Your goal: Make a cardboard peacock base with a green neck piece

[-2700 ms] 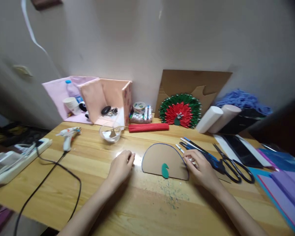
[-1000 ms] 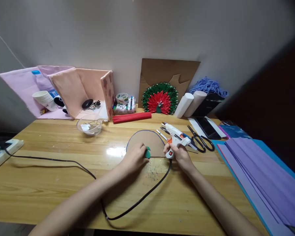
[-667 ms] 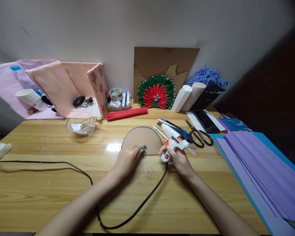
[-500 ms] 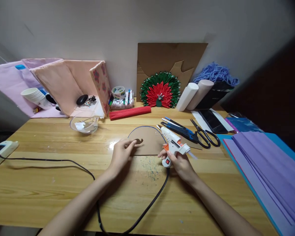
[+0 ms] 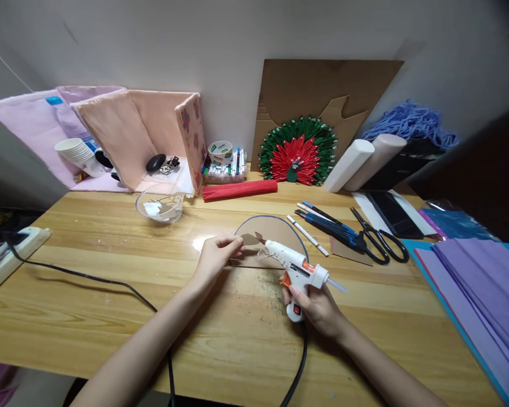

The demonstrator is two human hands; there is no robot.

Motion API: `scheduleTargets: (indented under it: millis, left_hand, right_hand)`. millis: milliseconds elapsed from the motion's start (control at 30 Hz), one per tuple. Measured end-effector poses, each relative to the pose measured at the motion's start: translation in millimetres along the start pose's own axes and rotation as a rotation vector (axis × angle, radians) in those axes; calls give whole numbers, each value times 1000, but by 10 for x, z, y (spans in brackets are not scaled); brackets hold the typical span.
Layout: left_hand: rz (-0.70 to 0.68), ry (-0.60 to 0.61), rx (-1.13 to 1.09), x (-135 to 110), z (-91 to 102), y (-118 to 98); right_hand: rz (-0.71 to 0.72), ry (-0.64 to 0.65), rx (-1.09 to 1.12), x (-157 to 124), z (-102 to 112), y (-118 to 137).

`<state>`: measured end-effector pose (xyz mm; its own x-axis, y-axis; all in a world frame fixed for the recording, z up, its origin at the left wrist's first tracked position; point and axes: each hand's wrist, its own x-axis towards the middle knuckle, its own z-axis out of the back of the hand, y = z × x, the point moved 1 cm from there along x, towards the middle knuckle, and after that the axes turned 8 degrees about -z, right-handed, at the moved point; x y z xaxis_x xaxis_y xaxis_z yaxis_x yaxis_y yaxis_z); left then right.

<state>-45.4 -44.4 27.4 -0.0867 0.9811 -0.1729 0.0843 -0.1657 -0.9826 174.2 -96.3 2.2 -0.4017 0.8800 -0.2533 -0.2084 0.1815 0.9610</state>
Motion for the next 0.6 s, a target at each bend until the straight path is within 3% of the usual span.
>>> scheduleTargets:
  millis: [600]
  left_hand:
    - [44,29,-46,-40,-42,24]
  right_hand:
    - [9,17,-101,32,-27,88]
